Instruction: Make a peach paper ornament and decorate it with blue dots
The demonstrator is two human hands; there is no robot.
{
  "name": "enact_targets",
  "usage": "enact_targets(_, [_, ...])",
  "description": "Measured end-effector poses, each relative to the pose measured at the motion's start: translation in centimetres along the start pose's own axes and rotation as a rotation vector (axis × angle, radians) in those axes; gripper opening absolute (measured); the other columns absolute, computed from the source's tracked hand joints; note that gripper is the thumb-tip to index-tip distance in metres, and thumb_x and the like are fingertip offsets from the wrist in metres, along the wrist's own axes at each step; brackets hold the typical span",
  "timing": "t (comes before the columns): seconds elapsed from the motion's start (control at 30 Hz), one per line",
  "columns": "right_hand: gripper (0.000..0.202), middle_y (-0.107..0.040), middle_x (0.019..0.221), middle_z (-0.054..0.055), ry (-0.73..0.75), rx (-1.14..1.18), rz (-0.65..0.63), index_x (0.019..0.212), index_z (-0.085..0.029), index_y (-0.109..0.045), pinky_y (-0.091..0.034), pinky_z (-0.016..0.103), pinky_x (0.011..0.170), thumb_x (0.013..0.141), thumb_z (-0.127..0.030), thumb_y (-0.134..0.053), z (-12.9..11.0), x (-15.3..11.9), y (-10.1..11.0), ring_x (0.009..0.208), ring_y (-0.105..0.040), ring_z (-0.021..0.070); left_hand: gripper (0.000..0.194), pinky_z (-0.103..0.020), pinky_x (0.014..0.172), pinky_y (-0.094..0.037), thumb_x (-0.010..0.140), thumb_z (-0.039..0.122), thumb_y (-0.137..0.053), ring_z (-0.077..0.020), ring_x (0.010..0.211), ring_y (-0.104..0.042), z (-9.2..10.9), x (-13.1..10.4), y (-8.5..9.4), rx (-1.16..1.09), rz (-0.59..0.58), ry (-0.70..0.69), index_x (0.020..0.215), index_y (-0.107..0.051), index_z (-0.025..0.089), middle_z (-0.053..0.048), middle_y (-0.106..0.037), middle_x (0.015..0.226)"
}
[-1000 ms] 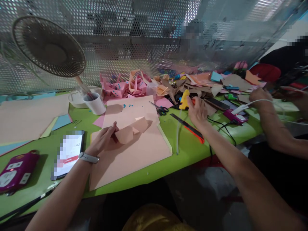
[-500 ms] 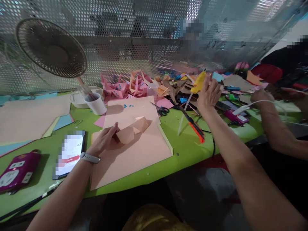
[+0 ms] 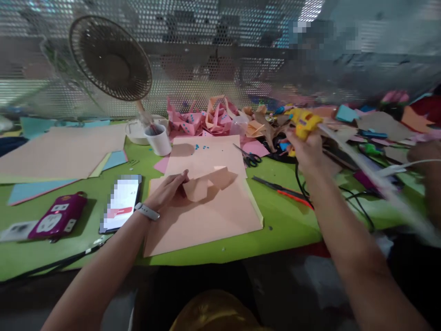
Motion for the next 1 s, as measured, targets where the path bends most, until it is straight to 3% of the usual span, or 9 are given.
enact_targets(0.07, [0.033, -0.068, 0.099, 0.017, -0.136, 0.535, -0.203, 0.113, -0.010, -0.056, -0.040, 0.027, 0.050, 0.094, -0.035, -0.049, -3.1, -2.6, -1.6, 0.061, -0.057, 0.0130, 0.055, -0.026, 0.051, -0.036, 0.085, 0.068, -0.048, -0.0135, 0.051, -0.049, -0.1, -0.1, -0.2, -0.072, -0.027, 0.007, 0.065, -0.057, 0.018, 0.001, -0.052, 0.053])
enact_targets(0.13, [0.035, -0.070, 0.084, 0.009, -0.194, 0.836, -0.422, 0.101, -0.015, -0.063, -0.037, 0.023, 0.045, 0.085, -0.046, -0.061, -6.5, -5.5, -2.8, 0.052, -0.052, 0.0098, 0.056, -0.027, 0.051, -0.036, 0.087, 0.067, -0.044, -0.0134, 0.051, -0.049, -0.2, -0.2, -0.3, -0.089, -0.027, 0.006, 0.065, -0.057, 0.018, 0.001, -0.051, 0.053])
enact_targets(0.23, [0.043, -0.067, 0.064, 0.006, -0.274, 0.911, -0.787, 0.084, -0.015, -0.067, -0.034, 0.023, 0.037, 0.074, -0.056, -0.071, -9.9, -9.7, -4.1, 0.041, -0.046, 0.0087, 0.055, -0.026, 0.050, -0.034, 0.089, 0.065, -0.044, -0.0128, 0.051, -0.047, -0.1, -0.4, -0.2, -0.098, -0.002, 0.003, 0.065, -0.056, 0.018, 0.001, -0.049, 0.054])
enact_targets(0.33, [0.039, -0.069, 0.064, 0.004, -0.306, 0.878, -0.974, 0.088, -0.018, -0.069, -0.037, 0.023, 0.035, 0.070, -0.051, -0.078, -11.0, -12.4, -4.8, 0.042, -0.051, 0.0108, 0.055, -0.026, 0.050, -0.034, 0.090, 0.065, -0.042, -0.0123, 0.050, -0.046, 0.0, -0.3, -0.3, -0.066, -0.019, -0.016, 0.063, -0.055, 0.018, 0.001, -0.047, 0.053])
enact_targets(0.43, [0.040, -0.073, 0.078, 0.007, -0.298, 0.820, -0.980, 0.094, -0.019, -0.071, -0.042, 0.022, 0.036, 0.070, -0.051, -0.078, -11.0, -13.2, -4.5, 0.055, -0.063, 0.0153, 0.057, -0.026, 0.049, -0.034, 0.091, 0.064, -0.039, -0.0120, 0.048, -0.045, 0.0, -0.1, -0.5, -0.022, -0.061, -0.013, 0.063, -0.055, 0.018, 0.001, -0.046, 0.050])
enact_targets(0.6, [0.041, -0.073, 0.088, 0.008, -0.315, 0.712, -1.062, 0.096, -0.020, -0.071, -0.048, 0.021, 0.037, 0.072, -0.054, -0.074, -11.0, -13.6, -4.1, 0.067, -0.070, 0.0186, 0.051, -0.025, 0.051, -0.035, 0.094, 0.057, -0.041, -0.0112, 0.050, -0.044, 0.3, -0.1, -0.7, 0.032, -0.082, -0.033, 0.064, -0.053, 0.017, 0.001, -0.047, 0.052])
enact_targets(0.83, [0.042, -0.067, 0.078, 0.004, -0.190, 0.713, -0.969, 0.099, -0.020, -0.065, -0.051, 0.023, 0.040, 0.074, -0.053, -0.071, -11.1, -13.9, -4.8, 0.056, -0.062, 0.0141, 0.050, -0.025, 0.054, -0.037, 0.095, 0.055, -0.039, -0.0118, 0.052, -0.045, 0.4, -0.4, -1.2, 0.074, -0.122, -0.079, 0.065, -0.052, 0.017, 0.001, -0.048, 0.054])
enact_targets(1.0, [0.035, -0.063, 0.073, 0.001, -0.101, 0.658, -1.017, 0.098, -0.021, -0.060, -0.054, 0.025, 0.049, 0.081, -0.051, -0.066, -11.5, -14.3, -4.9, 0.057, -0.060, 0.0137, 0.051, -0.025, 0.054, -0.037, 0.096, 0.055, -0.037, -0.0117, 0.052, -0.045, 0.5, -0.6, -1.3, 0.070, -0.126, -0.084, 0.066, -0.053, 0.017, 0.001, -0.049, 0.054])
Point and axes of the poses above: each hand's wrist, its own x-axis towards the middle knuckle, its own y-axis out of the back of the hand, z = x × y, the point moved 3 cm from there along x, towards the middle knuckle
